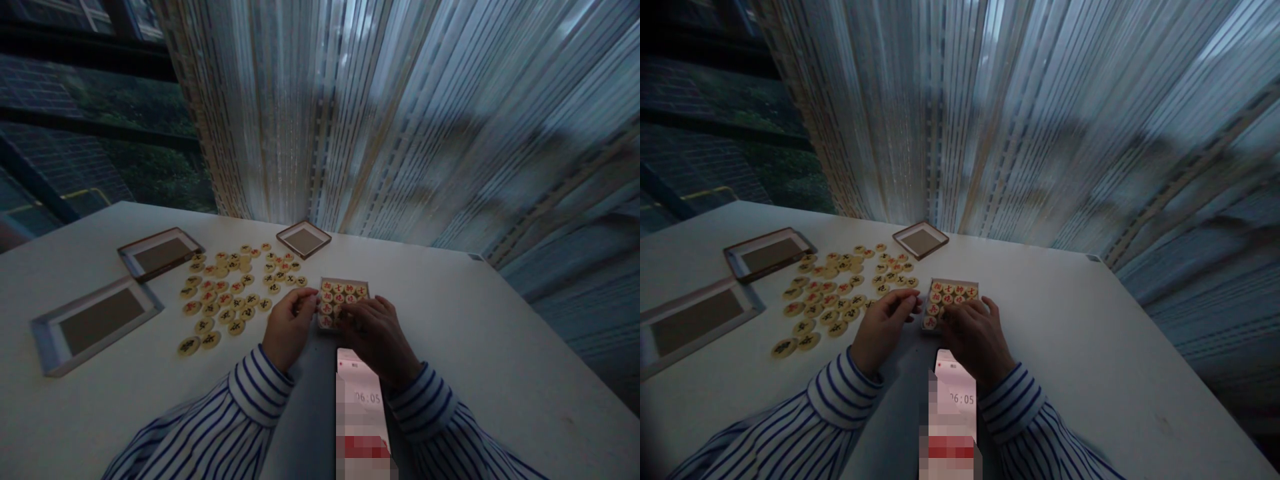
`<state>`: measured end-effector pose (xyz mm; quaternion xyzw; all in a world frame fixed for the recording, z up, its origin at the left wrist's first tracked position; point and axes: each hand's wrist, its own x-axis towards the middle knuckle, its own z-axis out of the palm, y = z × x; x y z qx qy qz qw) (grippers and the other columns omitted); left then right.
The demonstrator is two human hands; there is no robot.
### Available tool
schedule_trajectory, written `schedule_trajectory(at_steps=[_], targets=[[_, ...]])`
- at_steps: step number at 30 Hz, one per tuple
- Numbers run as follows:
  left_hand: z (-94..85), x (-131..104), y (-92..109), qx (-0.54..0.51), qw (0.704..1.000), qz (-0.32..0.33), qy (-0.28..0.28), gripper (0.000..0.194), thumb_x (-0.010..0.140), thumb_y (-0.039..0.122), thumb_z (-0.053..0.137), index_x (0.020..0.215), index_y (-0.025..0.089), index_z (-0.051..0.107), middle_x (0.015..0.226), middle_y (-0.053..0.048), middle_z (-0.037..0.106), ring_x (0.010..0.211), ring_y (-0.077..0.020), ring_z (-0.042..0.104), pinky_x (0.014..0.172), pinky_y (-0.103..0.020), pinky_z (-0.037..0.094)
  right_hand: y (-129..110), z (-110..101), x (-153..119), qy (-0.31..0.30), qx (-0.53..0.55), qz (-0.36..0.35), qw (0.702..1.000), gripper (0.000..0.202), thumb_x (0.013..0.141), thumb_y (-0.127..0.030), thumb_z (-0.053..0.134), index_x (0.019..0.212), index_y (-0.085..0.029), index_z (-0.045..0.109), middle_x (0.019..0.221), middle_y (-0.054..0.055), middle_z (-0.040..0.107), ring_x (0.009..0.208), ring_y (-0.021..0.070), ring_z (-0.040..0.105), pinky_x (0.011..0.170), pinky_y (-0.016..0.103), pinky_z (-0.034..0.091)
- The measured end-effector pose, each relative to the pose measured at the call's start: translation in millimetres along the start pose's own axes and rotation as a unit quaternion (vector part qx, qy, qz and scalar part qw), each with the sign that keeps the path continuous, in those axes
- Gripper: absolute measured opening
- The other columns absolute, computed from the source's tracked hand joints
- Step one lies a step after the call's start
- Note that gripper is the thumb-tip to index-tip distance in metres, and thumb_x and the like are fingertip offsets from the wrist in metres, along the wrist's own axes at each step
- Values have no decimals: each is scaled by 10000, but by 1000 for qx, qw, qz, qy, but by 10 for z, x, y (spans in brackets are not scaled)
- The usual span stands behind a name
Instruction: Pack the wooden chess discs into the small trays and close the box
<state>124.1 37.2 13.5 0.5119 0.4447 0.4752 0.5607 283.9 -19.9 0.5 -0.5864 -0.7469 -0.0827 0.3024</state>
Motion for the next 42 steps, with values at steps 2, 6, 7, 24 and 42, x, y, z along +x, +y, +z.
schedule_trajectory(at_steps=[2, 6, 7, 24, 42], targets=[[0, -1, 0, 6, 1000, 2, 1, 271, 632, 353, 592, 799, 143, 633, 698, -35, 672, 648, -157, 611, 604, -277, 460, -2, 2, -5, -3, -1, 4, 1000, 158, 791, -265, 581, 942, -218, 588, 885, 45, 688, 863, 187, 603, 920, 422, 288], [0, -1, -4, 18, 1000, 15, -2, 270, 645, 357, 586, 805, 145, 633, 698, -37, 669, 657, -162, 611, 618, -286, 466, -2, 5, -10, -11, -5, 7, 1000, 148, 797, -264, 575, 939, -221, 583, 879, 41, 688, 868, 194, 603, 922, 442, 283], [-1, -1, -5, 19, 1000, 16, -2, 269, 645, 358, 586, 803, 144, 633, 700, -37, 669, 657, -163, 611, 619, -287, 467, -4, 3, -9, -13, -6, 6, 1000, 142, 798, -263, 575, 933, -223, 585, 879, 40, 688, 867, 195, 602, 923, 446, 281], [-1, -4, -5, 27, 1000, 11, -2, 272, 637, 369, 590, 797, 155, 639, 697, -33, 659, 661, -165, 604, 630, -290, 454, -7, -12, -13, -33, -8, 5, 999, 167, 786, -243, 566, 949, -239, 601, 875, 39, 690, 894, 196, 591, 959, 499, 249], [-9, 6, -42, 31, 999, 12, -7, 286, 646, 380, 594, 819, 155, 634, 731, -40, 666, 676, -165, 602, 639, -289, 449, -8, -24, -18, -44, -4, 7, 999, 205, 770, -240, 575, 975, -232, 586, 890, 43, 687, 924, 203, 583, 977, 526, 219]])
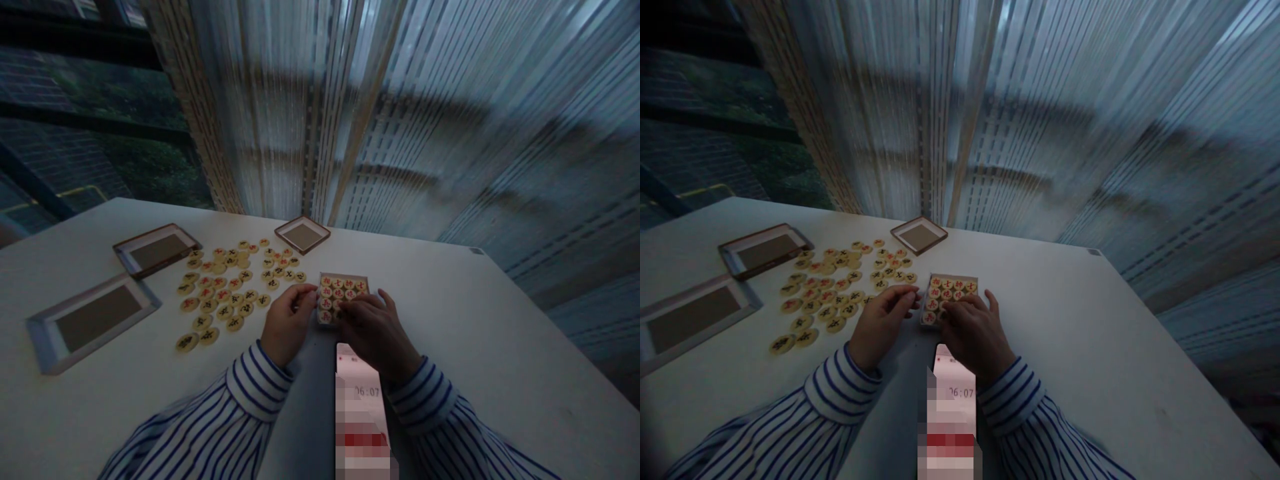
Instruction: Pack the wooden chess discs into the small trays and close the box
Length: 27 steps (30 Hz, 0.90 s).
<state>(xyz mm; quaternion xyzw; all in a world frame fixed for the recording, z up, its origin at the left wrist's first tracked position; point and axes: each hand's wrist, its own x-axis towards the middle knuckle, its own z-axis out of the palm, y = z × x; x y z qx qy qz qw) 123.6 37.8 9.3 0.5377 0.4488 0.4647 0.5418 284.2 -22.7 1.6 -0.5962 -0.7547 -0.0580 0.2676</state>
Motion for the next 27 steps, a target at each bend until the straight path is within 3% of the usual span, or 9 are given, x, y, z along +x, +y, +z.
schedule_trajectory(at_steps=[27], targets=[[4, 10, -13, 22, 1000, 7, -10, 304, 663, 382, 568, 838, 140, 625, 757, -54, 668, 691, -174, 605, 629, -304, 460, 11, 25, -2, 0, 19, 15, 1000, 198, 771, -234, 592, 970, -240, 597, 916, 34, 692, 947, 201, 580, 983, 515, 196]])
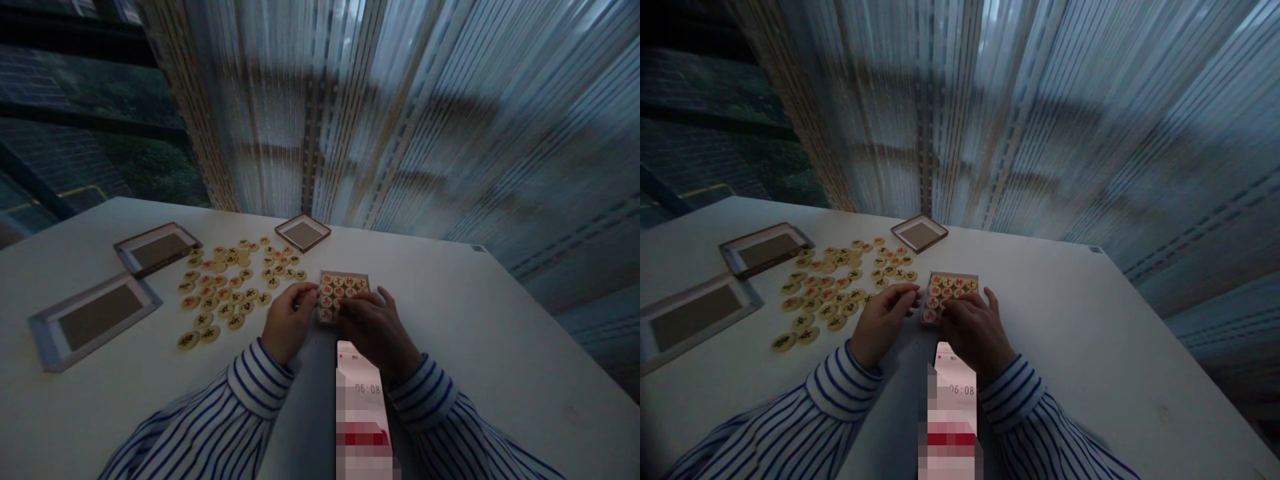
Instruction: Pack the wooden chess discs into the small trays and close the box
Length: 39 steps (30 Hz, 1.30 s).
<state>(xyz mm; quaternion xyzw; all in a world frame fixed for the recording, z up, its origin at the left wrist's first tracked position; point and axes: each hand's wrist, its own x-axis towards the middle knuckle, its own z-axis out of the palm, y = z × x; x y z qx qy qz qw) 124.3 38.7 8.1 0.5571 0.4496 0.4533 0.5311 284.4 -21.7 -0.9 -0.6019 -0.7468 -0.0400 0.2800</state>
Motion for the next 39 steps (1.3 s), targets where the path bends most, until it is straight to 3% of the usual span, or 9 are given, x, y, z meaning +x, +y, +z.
schedule_trajectory(at_steps=[8, 21, 26, 29, 34, 39], targets=[[0, -3, 26, -5, 1000, -4, 6, 308, 654, 386, 571, 830, 140, 626, 735, -47, 670, 676, -167, 608, 621, -297, 464, -7, -16, 9, 5, -6, -5, 1000, 199, 770, -237, 582, 968, -226, 590, 916, 37, 687, 928, 197, 580, 988, 501, 204], [-9, 4, 14, 2, 1000, 12, 4, 263, 657, 340, 574, 824, 142, 621, 736, -42, 670, 671, -155, 609, 621, -285, 475, 56, -54, 29, 139, -16, 17, 990, 102, 803, -191, 502, 843, -190, 596, 788, 38, 670, 780, 177, 597, 894, 430, 360], [-21, 1, 11, 43, 999, 28, -1, 232, 678, 300, 561, 841, 142, 608, 719, -35, 649, 663, -151, 609, 612, -280, 488, 86, -79, 49, 163, 0, 82, 983, 190, 812, -219, 453, 913, -151, 598, 892, 102, 655, 852, 208, 590, 780, 369, 450], [-22, -21, -29, 116, 991, 66, -13, 240, 691, 274, 559, 887, 141, 599, 806, -59, 638, 734, -166, 608, 632, -297, 503, 119, -95, 52, 145, 23, 145, 978, 264, 813, -258, 420, 972, -129, 587, 946, 124, 644, 880, 216, 593, 770, 362, 468], [-11, -62, -160, 225, 955, 186, -56, 359, 659, 213, 613, 1009, 166, 553, 1007, -93, 592, 945, -216, 567, 734, -362, 517, 173, -111, 46, 65, 48, 270, 959, 339, 806, -304, 407, 1069, -154, 559, 890, 96, 671, 777, 208, 632, 663, 328, 485], [-5, -63, -243, 258, 933, 235, -91, 489, 611, 139, 646, 1077, 179, 503, 1069, -99, 569, 1044, -242, 531, 842, -420, 489, 156, -129, 58, 29, 67, 299, 951, 321, 810, -298, 403, 1062, -173, 557, 806, 69, 689, 740, 193, 647, 608, 281, 468]])
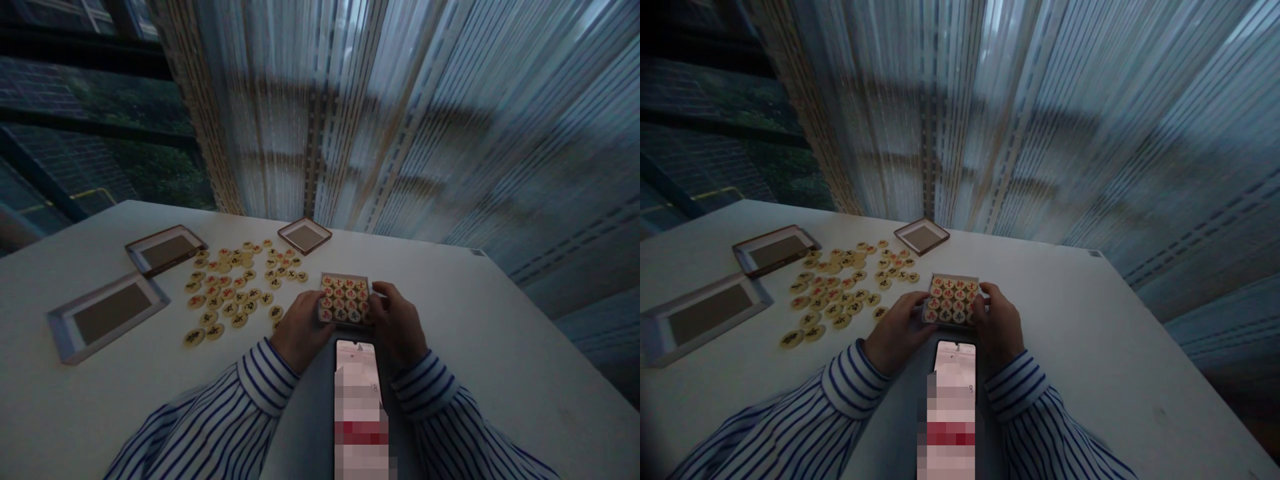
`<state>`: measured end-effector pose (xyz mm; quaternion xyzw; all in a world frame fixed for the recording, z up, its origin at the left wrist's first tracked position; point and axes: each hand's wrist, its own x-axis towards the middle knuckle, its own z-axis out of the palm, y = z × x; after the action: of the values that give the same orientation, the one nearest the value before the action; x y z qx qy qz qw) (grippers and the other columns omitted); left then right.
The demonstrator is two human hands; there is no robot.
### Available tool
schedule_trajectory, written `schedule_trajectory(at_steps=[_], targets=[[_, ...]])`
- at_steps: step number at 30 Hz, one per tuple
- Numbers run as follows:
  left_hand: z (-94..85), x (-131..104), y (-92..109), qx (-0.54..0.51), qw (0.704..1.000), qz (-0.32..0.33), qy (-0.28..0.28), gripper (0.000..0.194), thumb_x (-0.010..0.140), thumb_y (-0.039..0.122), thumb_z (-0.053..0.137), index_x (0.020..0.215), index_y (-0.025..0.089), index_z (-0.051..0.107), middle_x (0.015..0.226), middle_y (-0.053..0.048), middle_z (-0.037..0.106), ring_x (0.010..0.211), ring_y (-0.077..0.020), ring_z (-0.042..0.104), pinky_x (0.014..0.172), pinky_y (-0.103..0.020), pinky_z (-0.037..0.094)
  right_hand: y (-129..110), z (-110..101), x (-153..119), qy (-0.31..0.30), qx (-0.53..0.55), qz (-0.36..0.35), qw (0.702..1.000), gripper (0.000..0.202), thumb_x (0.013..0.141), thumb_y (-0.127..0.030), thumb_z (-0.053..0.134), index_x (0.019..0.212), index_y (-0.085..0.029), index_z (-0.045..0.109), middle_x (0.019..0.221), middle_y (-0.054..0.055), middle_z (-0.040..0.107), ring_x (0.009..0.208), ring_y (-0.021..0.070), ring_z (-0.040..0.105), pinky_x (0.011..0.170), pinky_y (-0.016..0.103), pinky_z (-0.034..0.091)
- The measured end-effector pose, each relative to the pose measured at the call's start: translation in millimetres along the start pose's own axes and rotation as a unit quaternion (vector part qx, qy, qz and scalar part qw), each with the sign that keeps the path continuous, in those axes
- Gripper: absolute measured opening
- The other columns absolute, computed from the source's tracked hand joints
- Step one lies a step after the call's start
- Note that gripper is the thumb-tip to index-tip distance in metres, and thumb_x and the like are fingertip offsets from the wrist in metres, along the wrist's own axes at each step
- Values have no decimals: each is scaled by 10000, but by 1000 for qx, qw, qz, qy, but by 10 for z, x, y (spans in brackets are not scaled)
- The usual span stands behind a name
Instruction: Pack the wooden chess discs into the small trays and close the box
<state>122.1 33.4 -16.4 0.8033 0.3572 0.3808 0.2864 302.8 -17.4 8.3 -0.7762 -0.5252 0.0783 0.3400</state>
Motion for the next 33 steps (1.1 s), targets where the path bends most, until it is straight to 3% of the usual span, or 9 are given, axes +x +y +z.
schedule_trajectory(at_steps=[17, 27, 30, 33], targets=[[24, -22, -20, 15, 1000, 2, -8, 423, 691, 109, 543, 1110, 110, 487, 1093, -158, 575, 1052, -248, 539, 842, -420, 493, -8, 19, -8, 7, 41, -31, 999, 288, 791, -275, 422, 1016, -165, 564, 790, 63, 684, 676, 180, 648, 560, 266, 467], [15, -93, 3, 76, 996, 37, 20, 404, 684, 139, 559, 1083, 126, 497, 1083, -146, 589, 1037, -242, 548, 885, -419, 458, 1, 21, -16, 53, -19, -67, 996, 314, 787, -289, 421, 1011, -152, 592, 887, 91, 679, 780, 204, 630, 671, 314, 459], [-22, -145, 61, 101, 993, 48, 36, 328, 696, 172, 559, 1022, 159, 529, 1026, -119, 608, 982, -234, 564, 849, -404, 468, 11, 26, -10, 71, -25, -98, 992, 315, 783, -283, 414, 987, -139, 606, 877, 92, 676, 762, 196, 621, 686, 316, 456], [-58, -214, 126, 120, 991, 46, 44, 133, 726, 188, 528, 849, 166, 573, 848, -88, 626, 836, -207, 585, 745, -347, 484, 13, 29, -6, 84, -23, -114, 990, 303, 780, -275, 413, 963, -141, 613, 875, 89, 675, 757, 190, 617, 690, 313, 458]])
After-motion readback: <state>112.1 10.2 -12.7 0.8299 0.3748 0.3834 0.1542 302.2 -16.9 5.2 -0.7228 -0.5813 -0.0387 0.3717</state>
